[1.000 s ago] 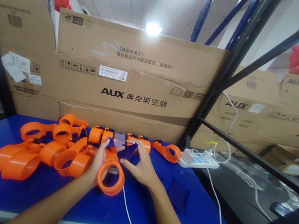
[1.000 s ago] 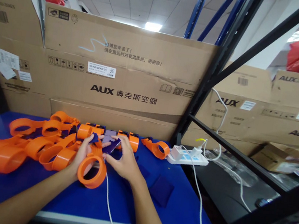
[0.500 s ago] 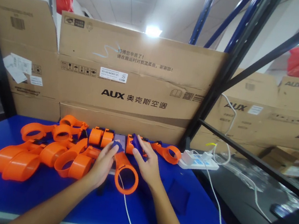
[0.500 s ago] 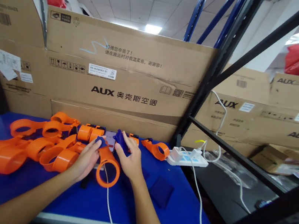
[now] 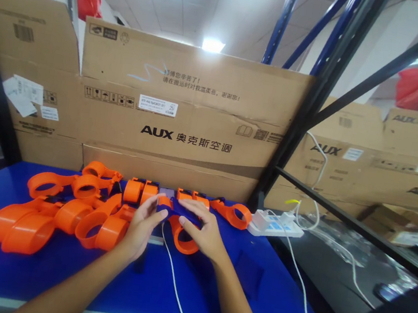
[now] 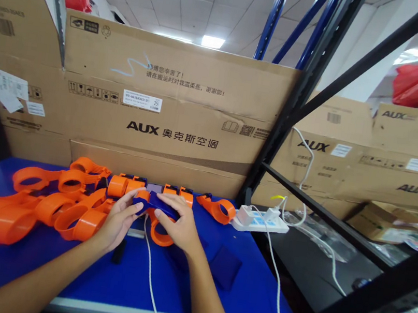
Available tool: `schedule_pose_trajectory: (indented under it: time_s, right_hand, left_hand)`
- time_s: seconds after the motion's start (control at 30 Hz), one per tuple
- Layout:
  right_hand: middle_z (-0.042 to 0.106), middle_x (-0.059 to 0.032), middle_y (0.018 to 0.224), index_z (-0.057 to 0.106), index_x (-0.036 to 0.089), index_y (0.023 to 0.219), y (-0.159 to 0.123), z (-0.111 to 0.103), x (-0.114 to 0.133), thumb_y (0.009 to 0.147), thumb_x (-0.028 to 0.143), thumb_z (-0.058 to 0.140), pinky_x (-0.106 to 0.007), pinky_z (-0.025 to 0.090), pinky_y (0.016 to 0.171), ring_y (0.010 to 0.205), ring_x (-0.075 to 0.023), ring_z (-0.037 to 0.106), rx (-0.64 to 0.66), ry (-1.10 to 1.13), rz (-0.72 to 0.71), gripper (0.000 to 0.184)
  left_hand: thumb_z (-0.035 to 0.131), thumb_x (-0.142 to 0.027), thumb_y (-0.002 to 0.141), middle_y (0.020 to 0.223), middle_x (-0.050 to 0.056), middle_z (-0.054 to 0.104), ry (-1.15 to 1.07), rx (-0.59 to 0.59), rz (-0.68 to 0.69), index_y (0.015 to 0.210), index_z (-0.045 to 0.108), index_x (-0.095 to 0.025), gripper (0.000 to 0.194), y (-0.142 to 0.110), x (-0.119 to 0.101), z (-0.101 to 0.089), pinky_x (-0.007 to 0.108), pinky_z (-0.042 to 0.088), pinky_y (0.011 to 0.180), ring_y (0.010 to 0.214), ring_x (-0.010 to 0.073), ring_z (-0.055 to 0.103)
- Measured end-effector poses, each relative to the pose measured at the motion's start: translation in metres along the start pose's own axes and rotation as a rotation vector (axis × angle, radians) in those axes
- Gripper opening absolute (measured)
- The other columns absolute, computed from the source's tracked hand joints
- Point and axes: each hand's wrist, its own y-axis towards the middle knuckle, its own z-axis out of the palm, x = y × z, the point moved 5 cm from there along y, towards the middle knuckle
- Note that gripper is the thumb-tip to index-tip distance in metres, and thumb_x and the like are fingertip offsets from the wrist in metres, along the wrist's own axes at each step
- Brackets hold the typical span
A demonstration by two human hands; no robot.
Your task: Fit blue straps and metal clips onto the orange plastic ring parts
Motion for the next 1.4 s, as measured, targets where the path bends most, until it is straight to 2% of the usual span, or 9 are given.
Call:
schedule_pose_trajectory:
  time_s: [0.47,0.63,0.8,0.93,1.0,1.17,1.3,1.4]
  right_hand:
    - [0.069,-0.0072,0.132,0.068,0.03,0.131,0.001,0.003,0.002,0.091,0.036,0.071,-0.052,0.048,0.109,0.123,-0.0288,0.064,0.049,0.032,0.022,0.04]
    - [0.064,-0.0084,0.14,0.059,0.028,0.14,-0.002,0.007,0.005,0.09,0.038,0.071,-0.051,0.048,0.11,0.128,-0.0295,0.061,0.106,0.065,0.078,0.052]
    - [0.067,-0.0103,0.135,0.058,0.024,0.14,-0.007,0.012,0.003,0.086,0.039,0.075,-0.049,0.053,0.103,0.121,-0.03,0.065,0.14,0.023,0.113,0.058]
    - [0.066,-0.0118,0.134,0.059,0.024,0.137,-0.008,0.012,0.006,0.079,0.042,0.081,-0.05,0.051,0.103,0.121,-0.0313,0.064,0.085,-0.135,0.036,0.064]
    - [0.066,-0.0114,0.132,0.058,0.025,0.137,-0.007,0.012,0.01,0.079,0.041,0.081,-0.05,0.05,0.105,0.12,-0.0308,0.064,0.069,-0.217,-0.044,0.064]
    - [0.066,-0.0119,0.124,0.056,0.029,0.139,-0.006,0.011,0.017,0.084,0.035,0.076,-0.049,0.053,0.096,0.113,-0.0303,0.063,0.02,-0.365,-0.207,0.059]
    - [0.065,-0.0119,0.115,0.057,0.03,0.139,-0.008,0.013,0.015,0.085,0.035,0.075,-0.05,0.053,0.09,0.104,-0.0303,0.063,-0.01,-0.445,-0.254,0.058]
    - [0.065,-0.0114,0.115,0.055,0.032,0.142,-0.009,0.016,0.013,0.085,0.035,0.074,-0.051,0.052,0.091,0.104,-0.0304,0.063,-0.008,-0.459,-0.263,0.06]
  left_hand:
    - [0.085,-0.023,0.067,0.118,0.006,0.07,0.045,0.025,0.05,0.117,0.07,-0.024,0.052,0.0,-0.007,0.0,0.034,0.048,0.101,0.116,0.0242,0.062]
    - [0.083,-0.02,0.066,0.12,0.006,0.07,0.045,0.044,0.072,0.12,0.069,-0.024,0.056,-0.001,-0.011,0.002,0.037,0.047,0.105,0.118,0.0263,0.062]
    - [0.08,-0.021,0.068,0.127,0.008,0.069,0.048,0.097,0.09,0.127,0.067,-0.024,0.061,-0.001,-0.011,0.001,0.043,0.044,0.109,0.124,0.0307,0.059]
    - [0.079,-0.024,0.072,0.15,0.008,0.053,0.052,0.171,0.123,0.136,0.061,-0.027,0.067,-0.004,-0.012,0.003,0.044,0.035,0.117,0.142,0.0324,0.043]
    - [0.081,-0.025,0.072,0.153,0.008,0.05,0.091,0.182,0.159,0.139,0.059,-0.027,0.07,-0.006,-0.015,0.006,0.043,0.03,0.12,0.146,0.0317,0.038]
    - [0.086,-0.023,0.069,0.141,0.012,0.06,0.21,0.149,0.234,0.124,0.064,-0.024,0.059,-0.008,-0.026,0.013,0.047,0.035,0.116,0.136,0.034,0.05]
    - [0.086,-0.022,0.069,0.131,0.012,0.066,0.282,0.072,0.303,0.109,0.065,-0.024,0.045,-0.006,-0.029,0.01,0.048,0.036,0.114,0.13,0.0323,0.056]
    - [0.085,-0.023,0.07,0.127,0.01,0.068,0.286,0.036,0.297,0.104,0.064,-0.025,0.04,-0.005,-0.028,0.007,0.048,0.036,0.114,0.128,0.0313,0.058]
